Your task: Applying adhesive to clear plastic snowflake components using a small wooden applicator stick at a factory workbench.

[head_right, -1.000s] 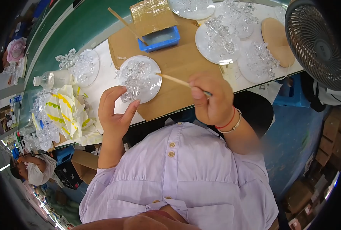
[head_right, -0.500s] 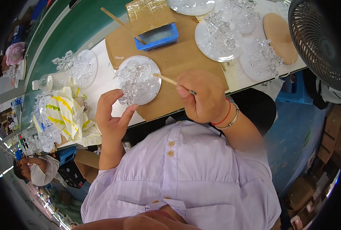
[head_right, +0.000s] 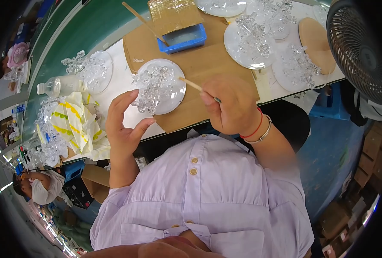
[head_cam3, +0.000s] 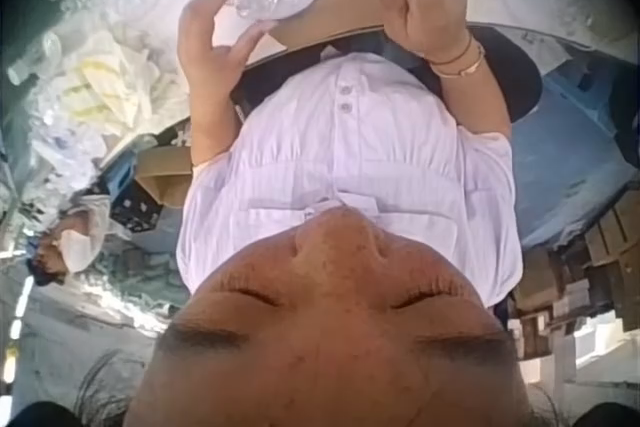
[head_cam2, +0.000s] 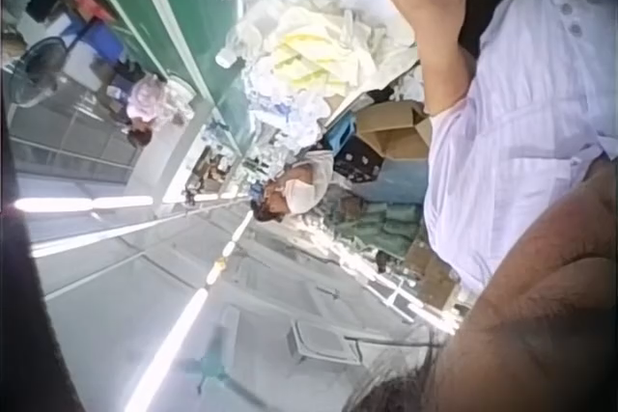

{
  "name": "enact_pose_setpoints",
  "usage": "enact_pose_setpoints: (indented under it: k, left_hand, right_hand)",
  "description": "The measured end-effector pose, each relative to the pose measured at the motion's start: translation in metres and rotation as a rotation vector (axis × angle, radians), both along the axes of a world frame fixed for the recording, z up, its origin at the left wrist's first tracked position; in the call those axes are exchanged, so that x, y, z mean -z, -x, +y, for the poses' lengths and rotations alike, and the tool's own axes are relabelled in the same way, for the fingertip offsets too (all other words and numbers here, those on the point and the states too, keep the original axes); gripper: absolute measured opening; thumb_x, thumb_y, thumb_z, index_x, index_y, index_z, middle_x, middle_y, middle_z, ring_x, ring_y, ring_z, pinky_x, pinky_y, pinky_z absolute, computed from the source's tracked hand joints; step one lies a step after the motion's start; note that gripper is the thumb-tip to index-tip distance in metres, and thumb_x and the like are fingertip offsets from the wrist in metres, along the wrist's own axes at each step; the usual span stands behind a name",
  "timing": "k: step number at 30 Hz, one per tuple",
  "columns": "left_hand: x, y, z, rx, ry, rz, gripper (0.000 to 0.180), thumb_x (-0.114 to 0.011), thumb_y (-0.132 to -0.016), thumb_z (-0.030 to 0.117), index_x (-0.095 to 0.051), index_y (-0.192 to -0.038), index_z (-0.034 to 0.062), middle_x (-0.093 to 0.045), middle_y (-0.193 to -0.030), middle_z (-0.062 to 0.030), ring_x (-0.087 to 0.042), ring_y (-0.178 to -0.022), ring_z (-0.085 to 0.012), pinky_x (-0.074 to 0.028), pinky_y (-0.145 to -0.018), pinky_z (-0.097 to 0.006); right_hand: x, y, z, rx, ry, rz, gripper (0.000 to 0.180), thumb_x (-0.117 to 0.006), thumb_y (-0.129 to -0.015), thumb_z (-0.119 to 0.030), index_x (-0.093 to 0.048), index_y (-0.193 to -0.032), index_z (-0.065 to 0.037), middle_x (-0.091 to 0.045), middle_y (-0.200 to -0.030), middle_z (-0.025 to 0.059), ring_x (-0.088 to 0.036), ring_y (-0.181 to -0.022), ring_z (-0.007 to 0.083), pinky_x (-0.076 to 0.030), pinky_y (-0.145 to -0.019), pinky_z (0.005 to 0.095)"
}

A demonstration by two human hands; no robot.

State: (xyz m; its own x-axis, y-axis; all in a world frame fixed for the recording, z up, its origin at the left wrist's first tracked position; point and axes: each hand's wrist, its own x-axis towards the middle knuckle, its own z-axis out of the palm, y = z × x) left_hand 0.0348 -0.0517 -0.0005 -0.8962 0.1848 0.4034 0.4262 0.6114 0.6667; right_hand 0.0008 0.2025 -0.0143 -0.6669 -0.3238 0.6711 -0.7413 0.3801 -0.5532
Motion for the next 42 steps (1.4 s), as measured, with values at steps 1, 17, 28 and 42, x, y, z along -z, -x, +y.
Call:
enact_pose_setpoints:
  k: [1, 17, 28, 42]
  left_hand:
    - [0.001, -0.001, -0.004, 0.006, 0.0, -0.004, 0.057, -0.084, -0.061, 0.017, -0.061, -0.111, 0.0016, -0.064, -0.102, -0.0114, -0.061, -0.092, -0.0264, -0.05, -0.079, -0.033]
    - [0.006, -0.002, -0.01, -0.043, -0.108, -0.136, 0.031, -0.073, -0.072, -0.003, -0.065, -0.102, 0.0031, -0.065, -0.094, -0.01, -0.064, -0.074, -0.0162, -0.052, -0.065, -0.025]
    - [0.006, -0.004, -0.006, -0.066, -0.143, -0.167, 0.02, -0.07, -0.076, -0.005, -0.068, -0.095, 0.0004, -0.066, -0.091, -0.009, -0.064, -0.078, -0.0142, -0.052, -0.07, -0.024]
    - [0.007, -0.003, -0.004, -0.072, -0.149, -0.115, 0.017, -0.071, -0.075, -0.004, -0.067, -0.09, 0.0004, -0.067, -0.087, -0.0095, -0.064, -0.071, -0.016, -0.052, -0.065, -0.025]
  right_hand:
    - [-0.001, -0.005, 0.002, -0.025, -0.006, -0.027, 0.004, -0.051, -0.088, -0.003, -0.05, -0.091, 0.0, -0.059, -0.077, 0.0149, -0.059, -0.061, 0.0283, -0.046, -0.056, 0.0319]
    - [-0.006, -0.024, -0.006, -0.173, -0.043, -0.049, 0.006, -0.052, -0.086, -0.001, -0.05, -0.092, -0.001, -0.06, -0.077, 0.0147, -0.059, -0.062, 0.0288, -0.047, -0.055, 0.0348]
    - [-0.006, -0.027, -0.007, -0.184, -0.076, 0.009, 0.007, -0.053, -0.084, 0.001, -0.05, -0.09, -0.001, -0.06, -0.077, 0.0129, -0.059, -0.06, 0.0282, -0.046, -0.052, 0.0346]
    - [-0.002, -0.002, 0.0, 0.001, -0.027, 0.019, 0.004, -0.052, -0.088, 0.0, -0.051, -0.092, 0.001, -0.059, -0.077, 0.0154, -0.06, -0.065, 0.0293, -0.047, -0.057, 0.0321]
